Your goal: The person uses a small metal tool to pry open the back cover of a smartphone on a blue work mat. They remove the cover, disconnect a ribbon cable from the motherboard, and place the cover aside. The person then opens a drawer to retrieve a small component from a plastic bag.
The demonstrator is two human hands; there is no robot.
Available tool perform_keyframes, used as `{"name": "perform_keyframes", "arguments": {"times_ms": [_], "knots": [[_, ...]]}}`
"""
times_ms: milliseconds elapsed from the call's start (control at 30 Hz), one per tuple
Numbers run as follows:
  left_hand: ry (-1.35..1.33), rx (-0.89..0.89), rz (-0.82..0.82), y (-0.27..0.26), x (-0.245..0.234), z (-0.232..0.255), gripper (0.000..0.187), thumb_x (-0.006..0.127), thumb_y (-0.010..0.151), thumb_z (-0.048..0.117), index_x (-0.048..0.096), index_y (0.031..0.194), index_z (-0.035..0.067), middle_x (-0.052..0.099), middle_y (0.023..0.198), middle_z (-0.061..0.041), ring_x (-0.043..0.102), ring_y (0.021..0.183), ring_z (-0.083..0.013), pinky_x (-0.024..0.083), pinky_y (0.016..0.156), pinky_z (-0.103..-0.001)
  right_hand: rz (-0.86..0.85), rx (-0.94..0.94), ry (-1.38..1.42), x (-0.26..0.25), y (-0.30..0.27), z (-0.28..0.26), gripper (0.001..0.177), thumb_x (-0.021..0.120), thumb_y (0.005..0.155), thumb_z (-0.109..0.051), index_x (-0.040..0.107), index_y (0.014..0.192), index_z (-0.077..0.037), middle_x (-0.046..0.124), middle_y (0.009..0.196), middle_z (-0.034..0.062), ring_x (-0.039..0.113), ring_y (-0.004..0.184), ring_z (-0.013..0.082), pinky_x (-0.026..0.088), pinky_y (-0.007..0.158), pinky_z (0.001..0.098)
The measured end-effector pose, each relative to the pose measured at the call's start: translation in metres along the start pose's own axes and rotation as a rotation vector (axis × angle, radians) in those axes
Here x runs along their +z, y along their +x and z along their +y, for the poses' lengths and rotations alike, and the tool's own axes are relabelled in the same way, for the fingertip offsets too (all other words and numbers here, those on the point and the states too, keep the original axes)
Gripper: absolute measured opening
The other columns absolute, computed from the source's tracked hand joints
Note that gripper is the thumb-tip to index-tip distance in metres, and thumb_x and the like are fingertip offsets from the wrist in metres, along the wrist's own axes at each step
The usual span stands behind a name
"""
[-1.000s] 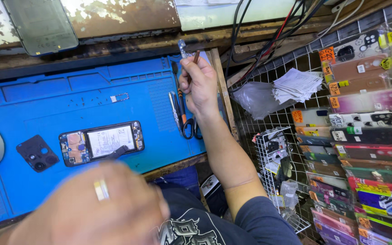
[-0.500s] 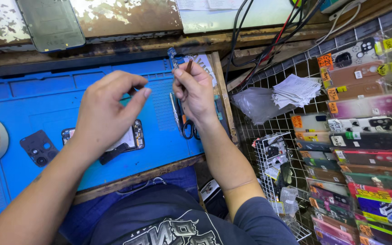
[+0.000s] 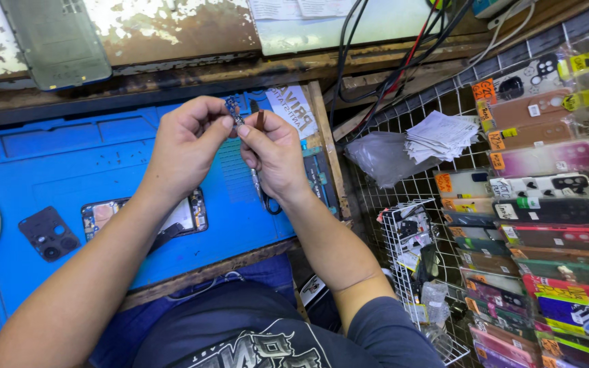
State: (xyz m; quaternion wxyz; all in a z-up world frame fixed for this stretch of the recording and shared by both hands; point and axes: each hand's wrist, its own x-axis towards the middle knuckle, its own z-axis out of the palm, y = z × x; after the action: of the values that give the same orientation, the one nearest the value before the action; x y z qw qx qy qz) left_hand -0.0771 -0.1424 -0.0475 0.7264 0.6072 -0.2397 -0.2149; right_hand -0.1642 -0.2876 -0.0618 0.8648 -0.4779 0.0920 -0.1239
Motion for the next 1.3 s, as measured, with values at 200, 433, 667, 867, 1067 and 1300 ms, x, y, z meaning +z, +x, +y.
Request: {"name": "perform_keyframes", "arguments": {"times_ms": [200, 433, 667, 867, 1067, 1300], "knots": [[0.053, -0.050, 0.048, 0.002, 0.012, 0.002, 0.014, 0.072, 0.105, 0.012, 0.070, 0.097, 0.001, 0.065, 0.085, 0.002, 0.052, 0.076, -0.0032, 0.043, 0.067, -0.021, 0.025, -0.088, -0.263, -0.001, -0.008, -0.007, 0.009, 0.068, 0.104, -0.008, 0.066, 0.110, -0.001, 0.059, 0.081, -0.0012, 0.051, 0.067, 0.0055, 0.041, 0.060, 0.0213], [0.002, -0.090, 0.045, -0.001, -0.004, 0.019, 0.012, 0.068, 0.104, 0.014, 0.068, 0.098, 0.003, 0.070, 0.090, 0.002, 0.061, 0.081, -0.0016, 0.049, 0.073, -0.019, 0.582, -0.662, -0.836, -0.133, -0.006, -0.139, 0.023, 0.056, 0.110, -0.013, 0.069, 0.120, 0.002, 0.060, 0.083, 0.0019, 0.056, 0.071, 0.0100, 0.050, 0.066, 0.0264], [0.143, -0.169, 0.080, -0.023, -0.009, 0.037, 0.012, 0.070, 0.102, 0.014, 0.072, 0.099, 0.002, 0.067, 0.085, 0.002, 0.054, 0.075, -0.0029, 0.045, 0.066, -0.020, 0.834, -0.596, -0.465, -0.299, 0.143, -0.247, 0.012, 0.065, 0.088, -0.007, 0.064, 0.098, -0.001, 0.056, 0.068, 0.0002, 0.037, 0.043, 0.0075, 0.026, 0.034, 0.0247], [0.264, -0.048, 0.133, -0.045, -0.024, 0.044, 0.010, 0.068, 0.100, 0.010, 0.071, 0.102, 0.000, 0.071, 0.097, 0.000, 0.062, 0.091, -0.0052, 0.050, 0.083, -0.022, 0.758, -0.804, -0.437, -0.258, 0.114, -0.227, 0.022, 0.059, 0.101, -0.007, 0.065, 0.121, 0.002, 0.061, 0.083, 0.0018, 0.051, 0.060, 0.0090, 0.040, 0.048, 0.0261], [0.212, -0.090, 0.219, -0.057, -0.047, 0.049, 0.008, 0.067, 0.104, 0.007, 0.069, 0.107, 0.000, 0.071, 0.105, -0.002, 0.063, 0.098, -0.0065, 0.051, 0.090, -0.022, 0.410, -0.795, -1.273, -0.146, 0.014, -0.111, 0.046, 0.065, 0.104, 0.010, 0.057, 0.148, 0.004, 0.060, 0.125, 0.0108, 0.057, 0.110, 0.0146, 0.050, 0.097, 0.0278], [0.400, 0.020, 0.205, -0.076, -0.053, 0.051, 0.010, 0.069, 0.101, 0.006, 0.070, 0.107, -0.002, 0.072, 0.107, -0.004, 0.065, 0.100, -0.0089, 0.051, 0.089, -0.023, 0.416, -0.472, -1.158, -0.067, -0.021, -0.072, 0.039, 0.075, 0.092, -0.001, 0.064, 0.131, -0.001, 0.065, 0.101, 0.0025, 0.059, 0.084, 0.0084, 0.051, 0.072, 0.0220]]}}
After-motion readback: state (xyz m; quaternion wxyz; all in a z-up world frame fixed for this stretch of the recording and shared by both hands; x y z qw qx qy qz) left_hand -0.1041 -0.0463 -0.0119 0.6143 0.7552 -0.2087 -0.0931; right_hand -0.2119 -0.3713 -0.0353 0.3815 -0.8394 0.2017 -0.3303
